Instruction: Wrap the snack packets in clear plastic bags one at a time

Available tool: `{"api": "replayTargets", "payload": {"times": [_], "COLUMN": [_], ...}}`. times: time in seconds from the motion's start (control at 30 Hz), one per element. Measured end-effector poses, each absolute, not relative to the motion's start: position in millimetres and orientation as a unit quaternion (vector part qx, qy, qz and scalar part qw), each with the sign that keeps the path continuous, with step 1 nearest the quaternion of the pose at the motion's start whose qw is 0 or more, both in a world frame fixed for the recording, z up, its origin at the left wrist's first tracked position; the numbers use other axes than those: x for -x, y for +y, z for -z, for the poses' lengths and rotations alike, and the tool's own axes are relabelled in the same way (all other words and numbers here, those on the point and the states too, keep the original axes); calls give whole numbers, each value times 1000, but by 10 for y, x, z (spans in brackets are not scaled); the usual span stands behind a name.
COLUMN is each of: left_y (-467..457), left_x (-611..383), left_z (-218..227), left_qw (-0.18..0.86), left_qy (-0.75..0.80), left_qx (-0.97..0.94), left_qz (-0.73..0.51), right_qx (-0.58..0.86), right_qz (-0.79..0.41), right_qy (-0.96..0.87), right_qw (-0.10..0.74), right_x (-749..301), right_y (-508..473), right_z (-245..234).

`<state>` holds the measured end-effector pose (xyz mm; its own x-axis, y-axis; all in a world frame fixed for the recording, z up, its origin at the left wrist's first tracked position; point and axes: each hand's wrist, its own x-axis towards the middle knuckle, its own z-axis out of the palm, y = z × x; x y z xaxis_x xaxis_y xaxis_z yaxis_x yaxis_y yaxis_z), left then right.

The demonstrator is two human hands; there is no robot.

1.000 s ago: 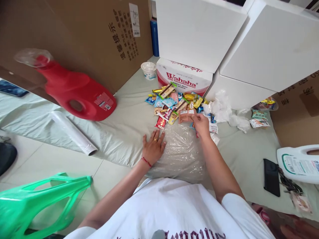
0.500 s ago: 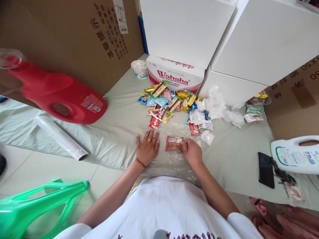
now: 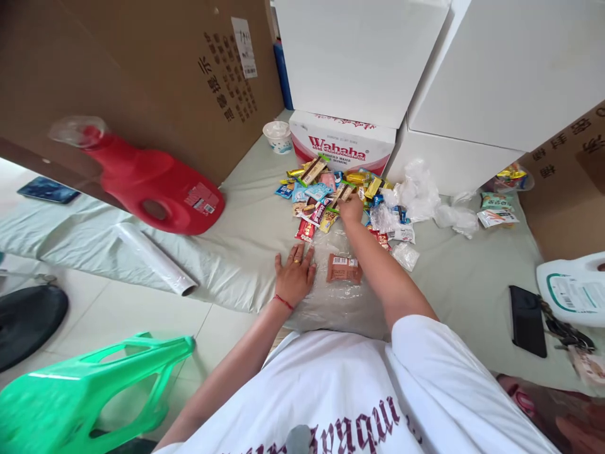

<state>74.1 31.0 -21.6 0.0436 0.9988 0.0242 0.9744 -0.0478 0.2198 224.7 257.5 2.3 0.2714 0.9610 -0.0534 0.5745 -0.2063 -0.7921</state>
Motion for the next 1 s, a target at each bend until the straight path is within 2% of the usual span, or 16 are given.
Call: {"api": "replayTargets", "payload": {"times": [0.1,0.17,0.2,0.3,0.37,0.47,0.6,0.8,1.0], "left_y": [310,314,317,323,324,324,326,335,343], "left_x": [-731,-723,-718,-711,-714,-727,-741,-752,-746], "left_z": [223,225,226,225,223,224,231,237,213], "left_qw": [79,86,88,94,95,87,76,69,72], "left_qy": [683,681,680,678,677,682,685,690,696], "left_qx": [-720,-721,-721,-722,-723,-721,-719,-716,-711], "left_qz": [-93,-98,-100,-101,-96,-89,-89,-79,-72], "right_qx": [690,628,604,542,493,468,475,395,373], "right_qz": [-284,-315,-347,-424,-434,-348,-207,-179,-151], "right_qy": [-547,-569,-582,-646,-712,-799,-846,-898,-912], "right_qw": [381,427,420,330,247,149,128,71,78], "right_x": [-2697,-3069,-3236,-3534,-3550,-3428,-3282,-3203,-3197], "right_y": [2248,1948,1789,1367,1189,1077,994,810,762], "right_z": [-68,-143,-191,-308,-313,-219,-136,-228,-193]}}
